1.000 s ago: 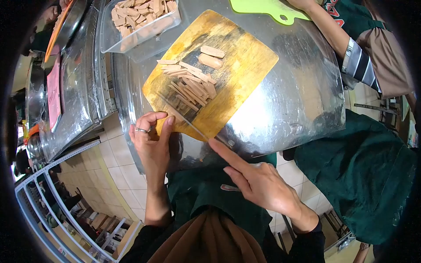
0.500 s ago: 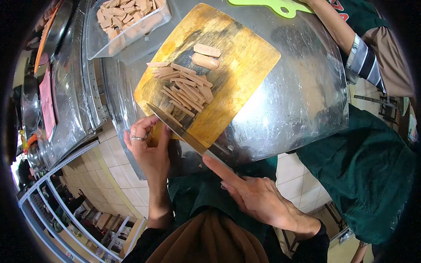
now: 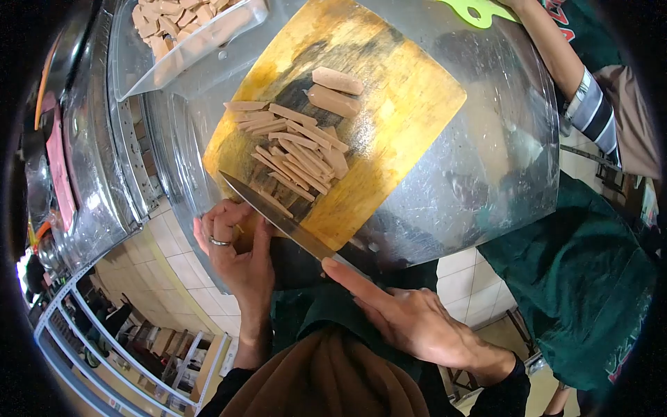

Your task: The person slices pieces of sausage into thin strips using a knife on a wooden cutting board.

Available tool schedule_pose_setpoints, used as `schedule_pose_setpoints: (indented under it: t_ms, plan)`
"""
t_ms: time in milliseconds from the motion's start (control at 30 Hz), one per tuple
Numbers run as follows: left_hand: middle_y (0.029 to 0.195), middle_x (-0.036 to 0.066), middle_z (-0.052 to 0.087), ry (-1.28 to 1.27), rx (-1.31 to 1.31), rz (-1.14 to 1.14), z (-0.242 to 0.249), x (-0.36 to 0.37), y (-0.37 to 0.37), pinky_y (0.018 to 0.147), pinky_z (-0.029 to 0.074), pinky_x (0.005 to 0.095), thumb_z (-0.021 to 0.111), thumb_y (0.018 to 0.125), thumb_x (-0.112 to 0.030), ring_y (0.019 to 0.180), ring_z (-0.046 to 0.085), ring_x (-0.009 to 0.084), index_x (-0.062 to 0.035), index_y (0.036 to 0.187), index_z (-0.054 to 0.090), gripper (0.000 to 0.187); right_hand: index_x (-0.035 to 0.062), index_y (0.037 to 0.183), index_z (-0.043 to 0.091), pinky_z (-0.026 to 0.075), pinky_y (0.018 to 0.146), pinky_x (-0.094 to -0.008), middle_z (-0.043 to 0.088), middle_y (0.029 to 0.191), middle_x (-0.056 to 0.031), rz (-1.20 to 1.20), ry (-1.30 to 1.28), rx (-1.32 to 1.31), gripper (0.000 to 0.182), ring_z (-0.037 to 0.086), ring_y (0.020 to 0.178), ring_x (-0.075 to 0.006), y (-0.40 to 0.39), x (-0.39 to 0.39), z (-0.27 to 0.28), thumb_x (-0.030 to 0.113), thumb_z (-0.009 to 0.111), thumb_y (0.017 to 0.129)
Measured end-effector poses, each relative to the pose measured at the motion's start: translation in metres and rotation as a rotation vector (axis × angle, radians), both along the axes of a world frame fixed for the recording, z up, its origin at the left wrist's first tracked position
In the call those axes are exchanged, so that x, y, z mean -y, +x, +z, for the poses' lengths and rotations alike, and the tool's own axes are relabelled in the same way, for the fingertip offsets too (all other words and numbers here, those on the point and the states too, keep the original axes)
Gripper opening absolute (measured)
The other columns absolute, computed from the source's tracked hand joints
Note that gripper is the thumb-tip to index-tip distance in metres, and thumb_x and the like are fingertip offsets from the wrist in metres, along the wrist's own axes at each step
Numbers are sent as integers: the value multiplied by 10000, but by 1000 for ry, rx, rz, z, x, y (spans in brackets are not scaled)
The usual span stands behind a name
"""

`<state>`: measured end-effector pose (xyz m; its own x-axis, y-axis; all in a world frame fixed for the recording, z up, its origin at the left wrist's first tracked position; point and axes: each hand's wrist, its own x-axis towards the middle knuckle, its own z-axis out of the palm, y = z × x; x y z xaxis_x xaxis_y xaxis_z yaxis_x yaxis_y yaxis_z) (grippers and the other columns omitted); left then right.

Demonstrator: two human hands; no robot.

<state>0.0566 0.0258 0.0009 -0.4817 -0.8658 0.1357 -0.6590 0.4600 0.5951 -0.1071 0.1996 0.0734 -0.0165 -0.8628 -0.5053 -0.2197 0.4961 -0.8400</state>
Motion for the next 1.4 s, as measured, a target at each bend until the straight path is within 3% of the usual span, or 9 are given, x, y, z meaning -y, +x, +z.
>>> schedule_pose_setpoints:
  t_ms: [300, 467, 600, 733, 833, 933, 1033, 1167, 1400]
  plan:
    - [1048, 27, 644, 4, 3, -4, -1, 1, 1, 1198, 178, 591, 874, 781, -112, 1075, 605, 223, -115, 1065, 724, 321, 256, 1666, 189, 505, 510, -461, 698, 820, -224, 47, 3, -62, 896, 652, 557, -344, 4, -12, 2, -51, 591, 927]
    - [1050, 30, 640, 8, 11, -7, 0, 0, 0, 1199, 178, 590, 867, 787, -106, 1081, 601, 224, -111, 1068, 722, 316, 237, 1664, 188, 526, 511, -439, 709, 1113, -240, 70, 37, -32, 884, 687, 597, -333, 2, -11, 1, -47, 594, 933]
    - [1048, 27, 630, 16, 3, -24, 1, 1, 0, 1197, 180, 591, 864, 789, -100, 1088, 596, 222, -109, 1074, 719, 320, 229, 1657, 208, 551, 522, -417, 624, 1359, -244, 28, 20, 21, 841, 703, 615, -321, 4, -7, -3, -25, 594, 954]
    - [1049, 25, 625, 33, 7, -26, 2, 2, 0, 1195, 184, 591, 864, 791, -104, 1089, 594, 220, -113, 1078, 719, 322, 230, 1646, 248, 560, 540, -415, 663, 1293, -250, -42, -27, 72, 759, 698, 611, -332, 1, 16, -11, 9, 569, 994]
    - [1053, 22, 627, 29, 16, -20, 2, 1, 0, 1195, 183, 590, 865, 796, -116, 1091, 594, 218, -120, 1079, 721, 318, 182, 1606, 328, 584, 668, -506, 703, 1177, -240, 21, 81, 1, 652, 696, 782, -453, 0, 30, -18, 52, 572, 1015]
    - [1058, 19, 629, 7, 24, -15, 1, 0, -1, 1195, 182, 589, 864, 804, -137, 1093, 596, 214, -126, 1080, 723, 310, 194, 1599, 340, 578, 699, -551, 708, 1171, -232, 27, 112, -23, 635, 680, 824, -490, 1, 31, -21, 76, 575, 1021]
    - [1062, 16, 631, -2, 31, -8, 2, 3, -1, 1193, 183, 589, 860, 813, -156, 1093, 600, 211, -131, 1076, 728, 296, 197, 1608, 323, 588, 750, -534, 664, 1274, -241, -26, 85, 14, 648, 678, 892, -489, 1, 18, -8, 89, 576, 1022]
    - [1064, 11, 633, -14, 19, -11, -1, 3, -1, 1189, 183, 594, 851, 827, -171, 1086, 607, 206, -138, 1065, 735, 267, 216, 1633, 277, 586, 605, -488, 703, 1140, -247, -80, -80, -166, 697, 702, 742, -445, 2, 11, -15, 78, 582, 1022]
    - [1063, 5, 640, -37, -15, 1, -4, 3, -1, 1189, 175, 607, 841, 844, -174, 1062, 620, 195, -144, 1062, 743, 241, 205, 1635, 277, 591, 603, -482, 677, 1249, -223, -15, -71, -117, 703, 706, 751, -435, 4, 0, -4, 67, 589, 1020]
